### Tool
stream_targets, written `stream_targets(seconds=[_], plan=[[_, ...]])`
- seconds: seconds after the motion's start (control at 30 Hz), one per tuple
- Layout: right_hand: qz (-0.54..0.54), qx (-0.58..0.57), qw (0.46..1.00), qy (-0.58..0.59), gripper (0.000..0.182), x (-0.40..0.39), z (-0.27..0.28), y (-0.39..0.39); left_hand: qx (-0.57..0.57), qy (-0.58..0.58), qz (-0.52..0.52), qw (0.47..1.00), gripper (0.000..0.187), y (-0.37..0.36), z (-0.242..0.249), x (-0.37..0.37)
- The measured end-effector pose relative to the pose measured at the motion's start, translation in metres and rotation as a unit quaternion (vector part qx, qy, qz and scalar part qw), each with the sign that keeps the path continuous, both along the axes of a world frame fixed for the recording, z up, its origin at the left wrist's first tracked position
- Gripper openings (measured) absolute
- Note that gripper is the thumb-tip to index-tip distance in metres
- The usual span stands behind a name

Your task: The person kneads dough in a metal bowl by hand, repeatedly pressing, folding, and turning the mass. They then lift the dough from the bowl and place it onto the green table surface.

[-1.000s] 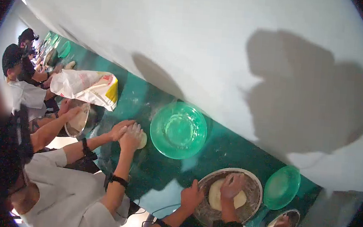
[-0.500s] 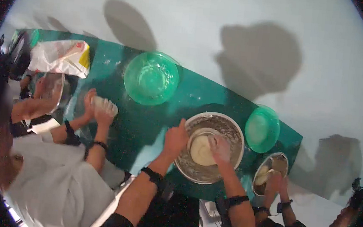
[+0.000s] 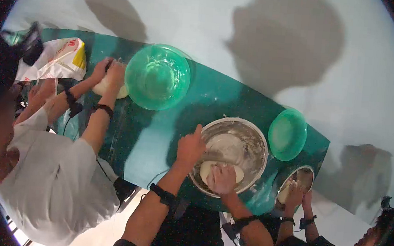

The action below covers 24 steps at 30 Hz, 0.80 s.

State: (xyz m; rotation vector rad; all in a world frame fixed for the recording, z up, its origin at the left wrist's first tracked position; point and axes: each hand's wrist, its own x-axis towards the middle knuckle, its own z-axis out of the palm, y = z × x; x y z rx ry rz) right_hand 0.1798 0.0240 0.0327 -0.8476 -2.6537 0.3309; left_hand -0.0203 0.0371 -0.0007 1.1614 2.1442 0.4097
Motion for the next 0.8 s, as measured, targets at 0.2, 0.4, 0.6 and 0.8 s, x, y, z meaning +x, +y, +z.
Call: stream_targets(seconds=[0.2,0.4,0.6,0.8], plan=[[-0.037,-0.049,0.998,0.025,0.024,-0.01,-0.021,0.034,-0.002,-0.02,0.003,1.0,0.04,0.0,0.009,0.0],[-0.117,-0.063,0.991,0.027,0.018,-0.04,-0.047,0.094,0.016,-0.039,0.014,0.999,0.039,0.003,0.009,-0.003],[-0.208,-0.088,0.974,0.033,0.017,-0.046,-0.076,0.108,0.117,-0.035,0.054,0.991,0.025,-0.003,0.01,-0.005],[-0.371,-0.189,0.909,0.005,0.035,-0.029,-0.046,0.078,0.09,-0.106,0.277,0.951,0.026,-0.061,0.036,0.032]])
